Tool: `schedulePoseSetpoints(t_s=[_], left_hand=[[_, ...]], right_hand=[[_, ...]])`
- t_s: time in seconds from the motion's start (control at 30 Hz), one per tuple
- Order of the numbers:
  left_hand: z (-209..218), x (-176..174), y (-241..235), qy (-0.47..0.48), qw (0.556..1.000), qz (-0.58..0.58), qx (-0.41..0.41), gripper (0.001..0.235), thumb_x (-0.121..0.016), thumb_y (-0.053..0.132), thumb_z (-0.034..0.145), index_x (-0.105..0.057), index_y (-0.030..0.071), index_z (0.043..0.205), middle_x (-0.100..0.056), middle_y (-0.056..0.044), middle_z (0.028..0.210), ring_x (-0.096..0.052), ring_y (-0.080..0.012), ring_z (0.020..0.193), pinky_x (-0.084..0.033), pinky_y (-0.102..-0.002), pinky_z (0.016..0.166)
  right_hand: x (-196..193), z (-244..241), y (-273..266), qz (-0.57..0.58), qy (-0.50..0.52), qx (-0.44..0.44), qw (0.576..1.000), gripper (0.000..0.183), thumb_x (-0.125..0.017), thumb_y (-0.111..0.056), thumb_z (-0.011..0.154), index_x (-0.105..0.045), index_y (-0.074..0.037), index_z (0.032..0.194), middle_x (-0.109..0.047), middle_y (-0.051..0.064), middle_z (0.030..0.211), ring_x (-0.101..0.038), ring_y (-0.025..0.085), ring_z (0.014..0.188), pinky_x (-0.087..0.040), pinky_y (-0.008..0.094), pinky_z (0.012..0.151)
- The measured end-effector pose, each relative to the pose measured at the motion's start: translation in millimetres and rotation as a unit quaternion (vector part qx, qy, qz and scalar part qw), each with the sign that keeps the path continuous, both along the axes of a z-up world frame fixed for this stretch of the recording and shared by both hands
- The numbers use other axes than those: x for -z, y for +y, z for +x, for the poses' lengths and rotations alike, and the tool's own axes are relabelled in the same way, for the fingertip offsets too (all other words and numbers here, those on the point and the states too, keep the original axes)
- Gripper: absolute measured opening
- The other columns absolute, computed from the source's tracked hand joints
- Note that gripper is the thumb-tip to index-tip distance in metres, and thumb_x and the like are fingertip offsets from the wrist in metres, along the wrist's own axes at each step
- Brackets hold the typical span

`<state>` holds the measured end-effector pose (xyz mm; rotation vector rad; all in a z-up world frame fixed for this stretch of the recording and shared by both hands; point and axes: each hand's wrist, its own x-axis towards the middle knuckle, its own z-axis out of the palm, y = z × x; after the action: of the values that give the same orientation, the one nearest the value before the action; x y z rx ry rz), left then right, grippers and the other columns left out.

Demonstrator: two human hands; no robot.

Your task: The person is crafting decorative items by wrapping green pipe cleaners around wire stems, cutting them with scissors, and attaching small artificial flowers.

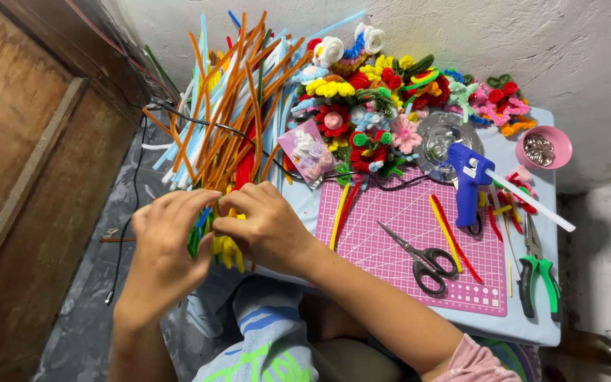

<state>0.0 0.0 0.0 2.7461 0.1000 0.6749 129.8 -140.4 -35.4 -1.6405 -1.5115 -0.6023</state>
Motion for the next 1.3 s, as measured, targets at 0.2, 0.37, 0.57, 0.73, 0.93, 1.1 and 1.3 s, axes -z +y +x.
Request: schedulePoseSetpoints(t_s=[0.2, 0.37, 0.57, 0.73, 0.93, 1.1, 1.3], left_hand=[[39.4, 44.9, 3.7, -0.032, 0.996, -0.036, 0.081, 0.034, -0.065, 0.007, 0.085, -0.068, 0.022, 0.115, -0.07, 0.009, 0.112, -0.058, -0.0197, 0.102, -0.032, -0.035, 0.091], [48.1, 61.4, 8.5, -0.05, 0.997, -0.034, 0.056, 0.024, -0.062, 0.002, 0.095, -0.069, 0.022, 0.105, -0.069, 0.009, 0.103, -0.059, -0.0184, 0.098, -0.032, -0.031, 0.085], [47.7, 49.9, 2.3, -0.038, 0.998, -0.033, 0.04, 0.019, -0.06, 0.004, 0.102, -0.069, 0.021, 0.098, -0.067, 0.008, 0.096, -0.057, -0.0174, 0.093, -0.03, -0.031, 0.08], [34.2, 17.7, -22.4, -0.05, 0.997, 0.058, 0.018, 0.013, -0.061, 0.012, 0.105, -0.07, 0.02, 0.098, -0.067, 0.009, 0.094, -0.058, -0.0169, 0.097, -0.032, -0.033, 0.087], [10.8, -47.0, -72.7, -0.117, 0.977, 0.149, -0.098, 0.008, -0.078, 0.018, 0.104, -0.079, 0.022, 0.111, -0.073, 0.003, 0.117, -0.061, -0.0303, 0.108, -0.033, -0.048, 0.094], [92.9, -65.2, -124.4, -0.015, 0.959, -0.086, 0.271, 0.06, -0.052, 0.042, 0.104, -0.044, 0.005, 0.15, -0.061, -0.015, 0.138, -0.055, -0.0334, 0.121, -0.037, -0.048, 0.102], [125.0, -21.0, -184.7, 0.231, 0.899, -0.268, 0.257, 0.022, -0.037, 0.023, 0.107, -0.051, 0.009, 0.117, -0.077, -0.013, 0.118, -0.071, -0.0464, 0.093, -0.052, -0.054, 0.069]], right_hand=[[-6.6, -6.8, -27.4, 0.063, 0.068, 0.026, 0.995, 0.01, -0.073, -0.021, 0.097, -0.076, -0.026, 0.088, -0.064, -0.007, 0.091, -0.06, 0.017, 0.083, -0.046, 0.036, 0.089], [-18.4, -19.2, -57.7, 0.107, 0.182, -0.029, 0.977, 0.004, -0.076, -0.023, 0.094, -0.079, -0.021, 0.092, -0.069, -0.002, 0.092, -0.065, 0.021, 0.085, -0.051, 0.038, 0.088], [-19.6, -2.9, -152.9, 0.278, 0.403, -0.1, 0.866, 0.014, -0.072, -0.013, 0.092, -0.072, -0.001, 0.085, -0.069, 0.018, 0.082, -0.065, 0.03, 0.076, -0.055, 0.045, 0.075], [-25.2, 41.1, -241.9, 0.425, 0.488, 0.018, 0.762, 0.014, -0.059, -0.021, 0.109, -0.053, -0.009, 0.104, -0.053, 0.009, 0.086, -0.053, 0.016, 0.076, -0.045, 0.028, 0.07], [-36.9, 66.6, -258.8, 0.372, 0.595, 0.008, 0.712, 0.01, -0.065, -0.017, 0.106, -0.063, -0.008, 0.103, -0.067, 0.011, 0.086, -0.064, 0.013, 0.071, -0.056, 0.019, 0.057], [-46.0, 67.1, -232.6, 0.288, 0.614, -0.091, 0.73, 0.01, -0.053, -0.002, 0.107, -0.057, -0.003, 0.099, -0.07, 0.018, 0.086, -0.067, 0.021, 0.06, -0.058, 0.025, 0.055], [-46.2, 85.4, -204.1, 0.288, 0.507, 0.013, 0.812, 0.009, -0.057, -0.011, 0.107, -0.055, -0.006, 0.1, -0.069, 0.017, 0.086, -0.065, 0.02, 0.057, -0.055, 0.023, 0.055]])
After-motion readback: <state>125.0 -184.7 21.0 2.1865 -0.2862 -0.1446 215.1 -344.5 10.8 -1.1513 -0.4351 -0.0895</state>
